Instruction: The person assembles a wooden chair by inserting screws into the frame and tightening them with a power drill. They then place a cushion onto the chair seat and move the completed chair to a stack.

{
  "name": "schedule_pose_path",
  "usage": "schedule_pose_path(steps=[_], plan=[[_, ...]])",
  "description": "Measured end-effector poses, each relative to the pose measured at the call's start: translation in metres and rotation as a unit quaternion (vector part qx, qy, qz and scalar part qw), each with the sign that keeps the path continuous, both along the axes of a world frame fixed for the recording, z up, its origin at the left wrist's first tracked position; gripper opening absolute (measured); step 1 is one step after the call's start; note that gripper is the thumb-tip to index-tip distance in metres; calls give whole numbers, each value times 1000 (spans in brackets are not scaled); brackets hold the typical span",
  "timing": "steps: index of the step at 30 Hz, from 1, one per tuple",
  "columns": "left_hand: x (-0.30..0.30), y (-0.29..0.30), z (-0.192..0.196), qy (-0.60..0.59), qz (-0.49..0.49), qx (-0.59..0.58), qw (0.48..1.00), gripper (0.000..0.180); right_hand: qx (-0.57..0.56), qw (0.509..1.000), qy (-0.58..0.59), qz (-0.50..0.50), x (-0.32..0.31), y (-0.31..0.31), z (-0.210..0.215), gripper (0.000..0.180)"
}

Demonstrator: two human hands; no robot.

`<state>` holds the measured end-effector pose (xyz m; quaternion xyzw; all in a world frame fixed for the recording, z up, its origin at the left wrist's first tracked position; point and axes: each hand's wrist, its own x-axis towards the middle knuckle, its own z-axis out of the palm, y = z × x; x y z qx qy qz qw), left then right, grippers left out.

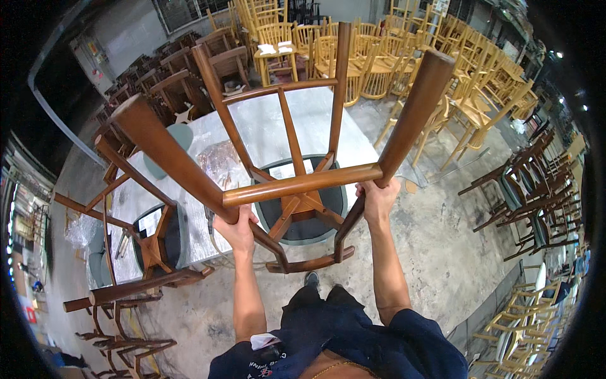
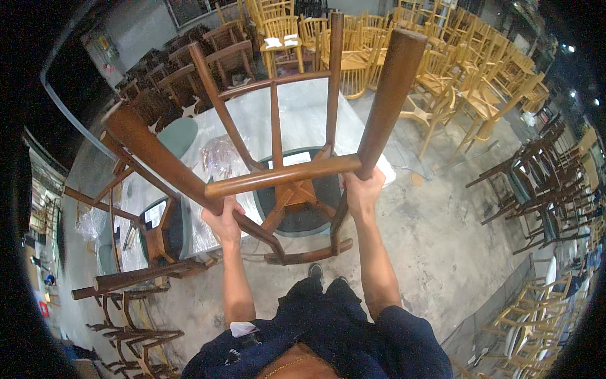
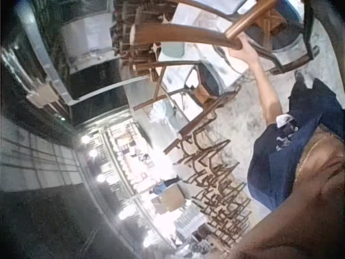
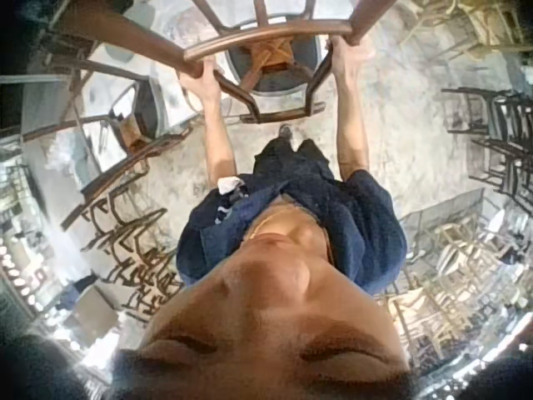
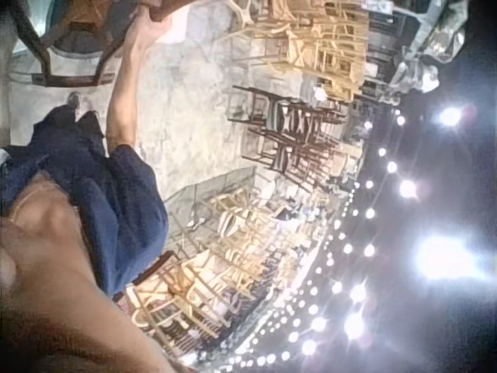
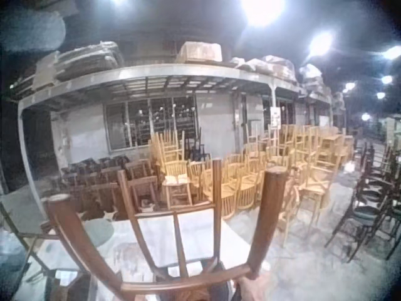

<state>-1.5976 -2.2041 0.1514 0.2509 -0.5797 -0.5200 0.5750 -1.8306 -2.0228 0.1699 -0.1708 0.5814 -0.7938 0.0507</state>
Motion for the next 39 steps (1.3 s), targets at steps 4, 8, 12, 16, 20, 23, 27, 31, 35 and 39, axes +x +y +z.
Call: schedule_pose_path(steps=[4,8,12,16,20,23,27,31,35,39], plan=[[-24,-8,-49,0,37,21,999,10,42,999,-9,16,-27,-6,-42,10],[2,1,-90,-72,68,16,995,10,60,997,49,12,-1,7,-89,10],[14,28,-121,-109,-35,98,989,12,2,970,241,23,-2,29,-160,12],[13,58,-146,-115,-92,137,980,15,40,954,291,54,-39,40,-194,13],[2,74,-147,-151,-104,133,974,17,104,962,245,67,-66,43,-192,20],[-10,74,-133,-148,-138,122,972,21,118,966,226,48,-80,47,-192,19],[26,63,-133,-267,-178,-14,947,11,148,978,133,64,-50,58,-192,23],[43,35,-145,-298,-241,-44,923,31,112,987,116,4,-33,53,-190,21],[62,-63,-169,-356,-312,-158,867,44,157,971,136,-114,-7,17,-179,37],[56,-207,-223,-398,-166,43,901,33,249,920,107,-281,-3,14,-193,50]])
